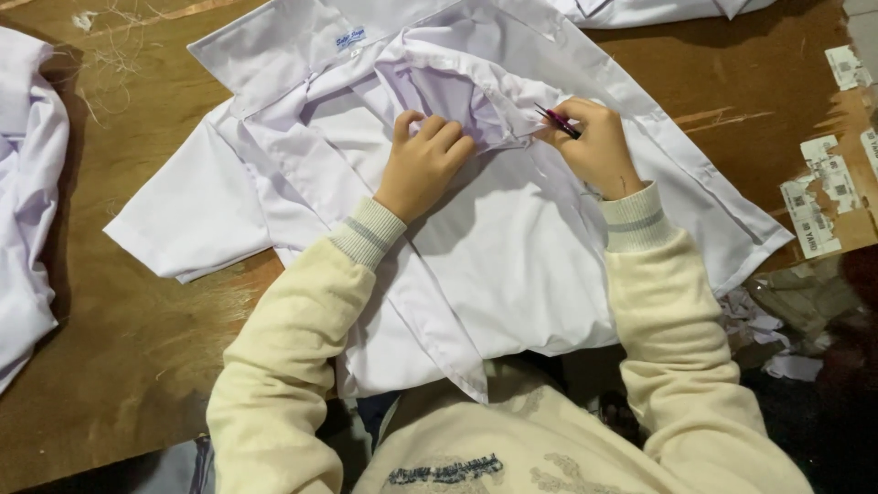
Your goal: Trimming loose threads from a white shirt using thread snips at a garment factory workstation.
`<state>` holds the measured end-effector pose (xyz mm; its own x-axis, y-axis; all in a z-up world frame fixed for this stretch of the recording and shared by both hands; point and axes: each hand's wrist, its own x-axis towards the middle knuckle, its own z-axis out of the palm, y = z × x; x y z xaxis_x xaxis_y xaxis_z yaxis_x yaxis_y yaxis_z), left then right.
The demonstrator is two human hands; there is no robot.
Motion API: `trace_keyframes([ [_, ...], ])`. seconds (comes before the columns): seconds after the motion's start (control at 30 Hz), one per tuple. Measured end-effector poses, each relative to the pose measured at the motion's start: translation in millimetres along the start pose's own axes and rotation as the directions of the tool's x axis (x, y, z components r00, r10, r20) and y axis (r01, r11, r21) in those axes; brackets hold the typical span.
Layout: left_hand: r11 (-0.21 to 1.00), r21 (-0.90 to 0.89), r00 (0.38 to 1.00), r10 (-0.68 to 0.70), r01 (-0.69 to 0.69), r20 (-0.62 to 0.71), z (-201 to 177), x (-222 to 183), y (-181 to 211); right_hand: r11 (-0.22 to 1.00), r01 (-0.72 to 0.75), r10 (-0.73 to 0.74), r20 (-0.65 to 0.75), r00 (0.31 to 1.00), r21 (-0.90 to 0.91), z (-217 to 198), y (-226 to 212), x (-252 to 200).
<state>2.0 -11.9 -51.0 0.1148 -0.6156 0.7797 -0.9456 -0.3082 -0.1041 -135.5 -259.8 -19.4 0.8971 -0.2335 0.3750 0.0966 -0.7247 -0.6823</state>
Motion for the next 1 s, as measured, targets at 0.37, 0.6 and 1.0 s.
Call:
trace_keyframes([
  [0.37, 0.993, 0.033, 0.973, 0.117, -0.113, -0.198, -12.0, 9.3, 8.1, 0.948, -0.31, 0.292, 0.193, 0.937, 0.069, -25.4, -23.5, -5.7],
  [0.6, 0.973, 0.097, 0.959, 0.225, -0.211, -0.171, -37.9, 23.4, 3.1, 0.984, -0.139, 0.144, -0.041, 0.989, 0.116, -4.3, -64.4, 4.6],
  [1.0, 0.95, 0.217, 0.94, 0.271, -0.226, -0.208, -47.1, 25.1, 11.7, 0.949, -0.275, 0.301, -0.19, 0.934, 0.151, 19.2, -35.4, 12.8],
])
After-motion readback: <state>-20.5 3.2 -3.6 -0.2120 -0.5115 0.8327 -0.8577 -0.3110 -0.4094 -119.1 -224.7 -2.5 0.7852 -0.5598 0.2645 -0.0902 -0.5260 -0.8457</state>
